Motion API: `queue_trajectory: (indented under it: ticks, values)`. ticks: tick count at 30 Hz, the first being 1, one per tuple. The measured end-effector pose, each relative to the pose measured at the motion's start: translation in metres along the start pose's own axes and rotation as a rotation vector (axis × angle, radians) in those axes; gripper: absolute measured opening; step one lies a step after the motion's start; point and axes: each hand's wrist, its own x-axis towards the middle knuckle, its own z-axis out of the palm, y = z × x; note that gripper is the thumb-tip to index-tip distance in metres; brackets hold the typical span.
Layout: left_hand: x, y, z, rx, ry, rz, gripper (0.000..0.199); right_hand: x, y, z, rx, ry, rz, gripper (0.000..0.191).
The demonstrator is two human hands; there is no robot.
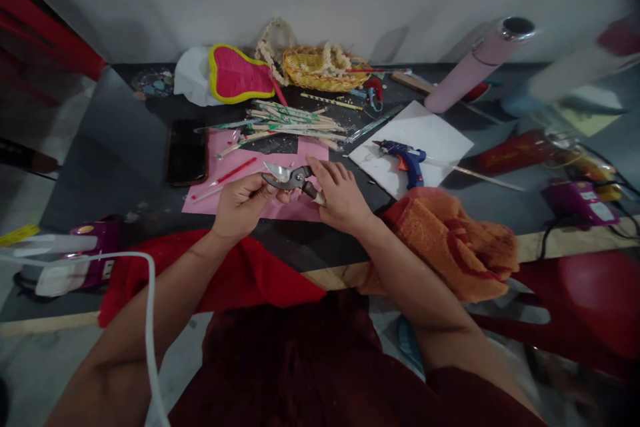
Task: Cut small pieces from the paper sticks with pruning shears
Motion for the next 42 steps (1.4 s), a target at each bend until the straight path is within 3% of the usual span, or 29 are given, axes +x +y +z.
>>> queue_trajectory:
  ticks: [8, 17, 33, 42]
  values:
    - [0.000, 0.008, 0.001, 0.001, 0.005, 0.038, 0.023, -0.001, -0.002, 0.001, -0.009, 0.053, 0.021, 0.081]
    - [0.000, 0.007, 0.000, -0.051, -0.002, 0.047, 0.024, 0.000, 0.003, 0.006, 0.134, 0.073, 0.007, 0.081]
    - [-0.003, 0.014, 0.004, 0.037, 0.029, 0.070, 0.027, 0.000, -0.003, -0.001, 0.116, 0.012, 0.053, 0.043]
    - [-0.001, 0.006, -0.002, -0.114, -0.084, -0.033, 0.027, 0.002, 0.005, 0.004, 0.059, -0.006, 0.025, 0.076]
